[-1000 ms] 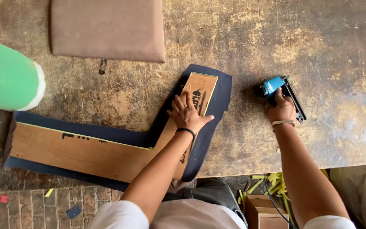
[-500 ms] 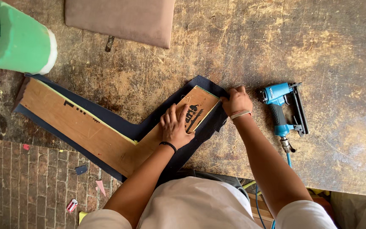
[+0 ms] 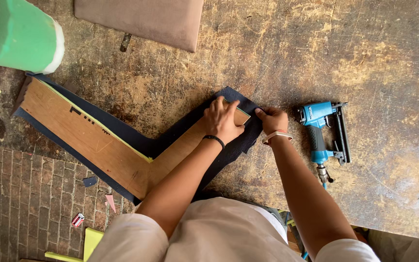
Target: The person carries a long foam-padded wooden furniture frame across the workshop, lays brown fabric over a foam pad, and uses a pneumatic nail gun to staple the fabric taut onto the wooden frame, working around the edges and repositioning the frame to fasten different sides.
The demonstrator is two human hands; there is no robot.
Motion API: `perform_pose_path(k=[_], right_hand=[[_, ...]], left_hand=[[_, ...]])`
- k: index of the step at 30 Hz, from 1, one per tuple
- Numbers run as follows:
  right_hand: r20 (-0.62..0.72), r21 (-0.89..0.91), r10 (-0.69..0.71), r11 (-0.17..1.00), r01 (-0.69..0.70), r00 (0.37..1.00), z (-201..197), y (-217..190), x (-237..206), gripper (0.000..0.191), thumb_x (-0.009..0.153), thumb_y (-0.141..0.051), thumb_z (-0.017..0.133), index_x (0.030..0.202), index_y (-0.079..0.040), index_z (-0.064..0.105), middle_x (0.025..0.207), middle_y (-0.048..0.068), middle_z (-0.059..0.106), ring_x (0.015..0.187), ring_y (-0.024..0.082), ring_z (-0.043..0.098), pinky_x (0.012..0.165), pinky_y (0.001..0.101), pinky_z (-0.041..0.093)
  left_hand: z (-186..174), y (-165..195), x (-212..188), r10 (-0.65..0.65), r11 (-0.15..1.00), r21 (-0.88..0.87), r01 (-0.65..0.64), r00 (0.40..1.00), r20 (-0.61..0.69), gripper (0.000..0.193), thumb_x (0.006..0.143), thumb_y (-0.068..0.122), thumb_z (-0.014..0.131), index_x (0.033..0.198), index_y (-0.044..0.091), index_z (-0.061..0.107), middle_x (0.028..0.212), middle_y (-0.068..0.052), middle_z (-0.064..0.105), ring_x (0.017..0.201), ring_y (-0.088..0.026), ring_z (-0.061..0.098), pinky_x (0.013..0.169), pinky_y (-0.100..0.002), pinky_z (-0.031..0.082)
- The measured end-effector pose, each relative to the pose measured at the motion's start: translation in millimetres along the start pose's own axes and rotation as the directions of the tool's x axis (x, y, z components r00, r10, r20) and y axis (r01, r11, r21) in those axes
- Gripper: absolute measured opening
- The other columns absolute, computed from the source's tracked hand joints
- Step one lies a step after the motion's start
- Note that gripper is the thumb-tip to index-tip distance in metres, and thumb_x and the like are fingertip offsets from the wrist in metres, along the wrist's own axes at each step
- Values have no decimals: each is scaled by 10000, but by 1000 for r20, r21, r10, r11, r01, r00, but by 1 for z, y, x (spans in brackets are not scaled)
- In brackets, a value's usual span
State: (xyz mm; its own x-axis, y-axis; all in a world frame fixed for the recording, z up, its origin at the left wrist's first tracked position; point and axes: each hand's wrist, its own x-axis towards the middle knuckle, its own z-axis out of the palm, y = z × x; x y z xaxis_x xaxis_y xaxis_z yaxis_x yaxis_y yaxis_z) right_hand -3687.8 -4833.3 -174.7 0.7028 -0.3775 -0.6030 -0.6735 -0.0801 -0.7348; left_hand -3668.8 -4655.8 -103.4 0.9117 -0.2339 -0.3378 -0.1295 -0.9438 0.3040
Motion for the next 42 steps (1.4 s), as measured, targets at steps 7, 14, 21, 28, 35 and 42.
perform_pose_path(k=[7,14,21,28,35,42], right_hand=[[-36,57,27,998,-25,999,1,2,4,239,857,-227,844,959,-16,799,775,48,749,671,114,641,652,300,522],[-9,112,-119,987,119,993,-5,18,-1,227,867,-213,836,969,-16,787,799,32,761,672,84,654,604,261,529],[211,71,28,996,-44,977,-21,25,-16,249,867,-134,776,1041,43,759,862,97,777,665,131,737,580,272,615],[34,336,57,940,-65,998,-15,25,-35,220,930,-138,744,980,76,745,798,120,741,598,146,677,550,282,568],[-86,164,-76,982,90,993,-17,7,-57,238,925,-142,793,846,77,742,703,112,727,596,147,668,560,297,538],[-88,-388,-529,799,460,844,20,-9,-74,185,796,-259,844,845,-88,793,768,77,759,620,201,739,597,332,586]], left_hand=[[7,-10,-22,173,985,1,-174,977,-121,746,685,430,866,1331,238,545,1428,-228,393,1351,-447,401,1100,-631,321],[30,-17,-17,193,980,-17,-197,973,-127,711,741,477,801,1376,294,539,1484,-212,381,1355,-444,410,1091,-622,325],[36,-18,-17,177,983,-25,-182,974,-144,637,844,606,716,1385,307,561,1505,-201,375,1335,-435,429,1081,-606,331],[35,-18,-18,181,983,-8,-184,974,-139,607,882,616,686,1396,314,580,1522,-199,374,1355,-423,431,1090,-595,338],[35,-19,-17,176,984,-5,-178,979,-100,629,868,568,688,1421,297,561,1522,-216,351,1362,-428,403,1110,-602,297],[50,-34,-21,193,934,-213,-287,907,-374,376,1011,332,542,1371,242,608,1557,-151,453,1429,-357,457,1174,-539,321]])
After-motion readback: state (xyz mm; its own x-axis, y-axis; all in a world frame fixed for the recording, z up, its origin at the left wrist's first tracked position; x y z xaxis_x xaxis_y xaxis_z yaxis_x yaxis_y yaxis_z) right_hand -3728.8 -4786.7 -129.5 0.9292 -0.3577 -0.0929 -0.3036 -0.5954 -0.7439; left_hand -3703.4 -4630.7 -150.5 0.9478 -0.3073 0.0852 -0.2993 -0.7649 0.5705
